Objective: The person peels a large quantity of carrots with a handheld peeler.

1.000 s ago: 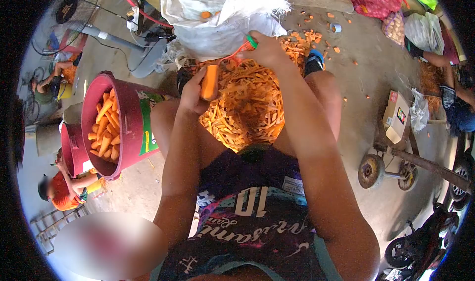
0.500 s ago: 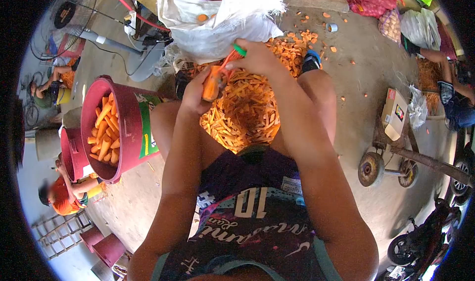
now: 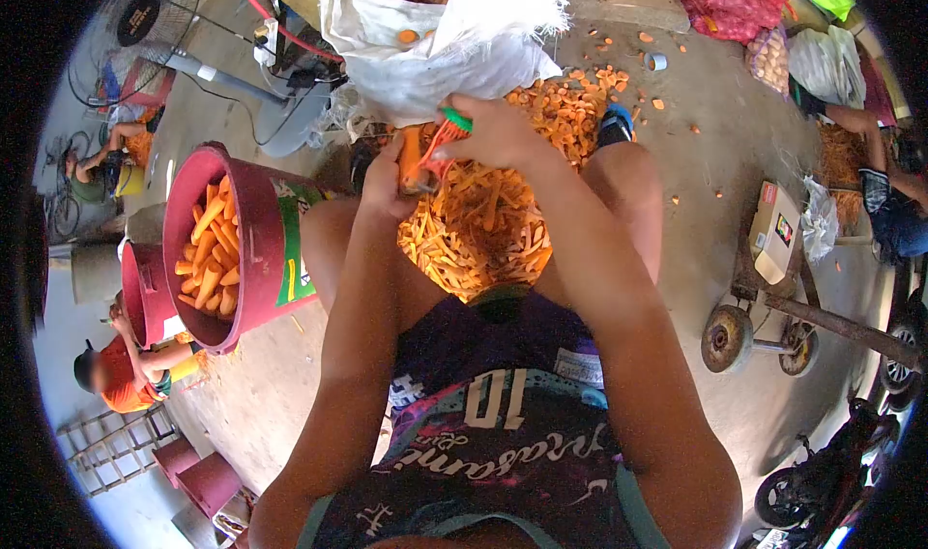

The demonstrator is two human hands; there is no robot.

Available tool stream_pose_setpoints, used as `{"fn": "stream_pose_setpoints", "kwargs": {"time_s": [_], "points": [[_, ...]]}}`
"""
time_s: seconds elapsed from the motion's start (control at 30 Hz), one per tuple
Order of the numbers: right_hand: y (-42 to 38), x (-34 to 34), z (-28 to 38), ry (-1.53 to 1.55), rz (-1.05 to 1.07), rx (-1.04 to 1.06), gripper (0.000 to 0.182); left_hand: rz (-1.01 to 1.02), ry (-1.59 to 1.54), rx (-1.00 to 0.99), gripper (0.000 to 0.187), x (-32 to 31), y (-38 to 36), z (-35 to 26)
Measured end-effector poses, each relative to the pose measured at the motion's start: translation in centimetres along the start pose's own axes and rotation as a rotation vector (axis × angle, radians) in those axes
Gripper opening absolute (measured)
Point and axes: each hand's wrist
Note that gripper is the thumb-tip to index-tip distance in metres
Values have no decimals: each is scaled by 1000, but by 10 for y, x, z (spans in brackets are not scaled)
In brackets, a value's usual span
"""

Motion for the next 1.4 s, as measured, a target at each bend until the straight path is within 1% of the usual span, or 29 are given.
{"fn": "stream_pose_setpoints", "kwargs": {"time_s": [0.03,0.1,0.17,0.2,0.23,0.27,0.3,0.37,0.4,0.47,0.53,0.6,0.63,0.67,0.7,0.73,0.77,0.8,0.83,0.93,1.0,1.07,1.13,1.17,1.23,1.27,1.3,1.37,1.4], "points": [[0,2,2,-2,-6,-2,66,-56,-13,16,39,-13,-3,3],[-1,7,6,99,68,25,62,-37,-39,40,40,-24,-10,4],[1,6,-6,132,36,18,59,54,63,44,33,-30,-15,3],[4,7,-12,165,6,13,56,56,65,43,33,-27,-15,0],[9,9,-21,165,4,14,56,130,96,74,34,-19,-14,-1],[14,13,-31,113,-38,-83,54,204,126,105,35,-19,-15,-3],[17,16,-39,62,-81,-179,53,205,128,105,35,-19,-17,-2],[20,22,-43,93,-71,-178,52,97,204,110,39,-32,-30,-4],[21,23,-45,120,-57,-178,51,97,206,110,39,-30,-29,-5],[20,21,-44,179,-18,-204,51,164,211,133,38,-23,-25,-7],[21,18,-46,242,23,-232,52,145,220,131,38,-24,-26,-7],[24,16,-52,197,-27,-251,54,126,234,134,38,-31,-33,-9],[24,19,-52,201,-28,-251,54,63,193,132,39,-45,-44,-13],[25,22,-52,130,-32,-285,56,1,152,128,40,-52,-50,-17],[26,24,-52,60,-34,-321,57,0,156,128,40,-45,-48,-18],[24,23,-47,61,-34,-321,57,56,145,86,38,-29,-42,-19],[22,21,-40,94,-36,-263,58,115,130,38,37,-17,-35,-19],[20,18,-32,123,-34,-203,60,47,106,15,37,-8,-26,-15],[16,13,-25,116,-25,-198,60,44,96,9,37,-9,-23,-15],[-1,-3,-1,109,18,68,63,-55,-10,-14,34,-21,-17,-4],[-3,4,10,86,12,66,61,-25,-43,11,34,-25,-14,1],[-4,4,4,66,11,66,58,1,-77,32,33,-29,-14,3],[4,6,-9,206,12,12,51,108,-18,51,37,-29,-17,0],[6,11,-15,206,10,12,51,109,-17,51,37,-27,-19,-2],[9,23,-26,231,-37,-107,45,245,65,132,36,-26,-26,-7],[10,27,-30,245,-61,-167,42,245,66,132,36,-29,-31,-7],[12,29,-33,246,-61,-166,42,222,97,145,36,-31,-36,-8],[16,32,-36,352,-53,-319,38,199,128,154,36,-31,-39,-10],[16,30,-36,352,-52,-317,38,186,123,133,36,-30,-38,-11]]}}
Point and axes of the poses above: each hand's wrist, its own y-axis towards the middle knuckle, its own x-axis out of the back of the hand, z = x × y, and after that the axes turned 5 degrees about -y, right-handed
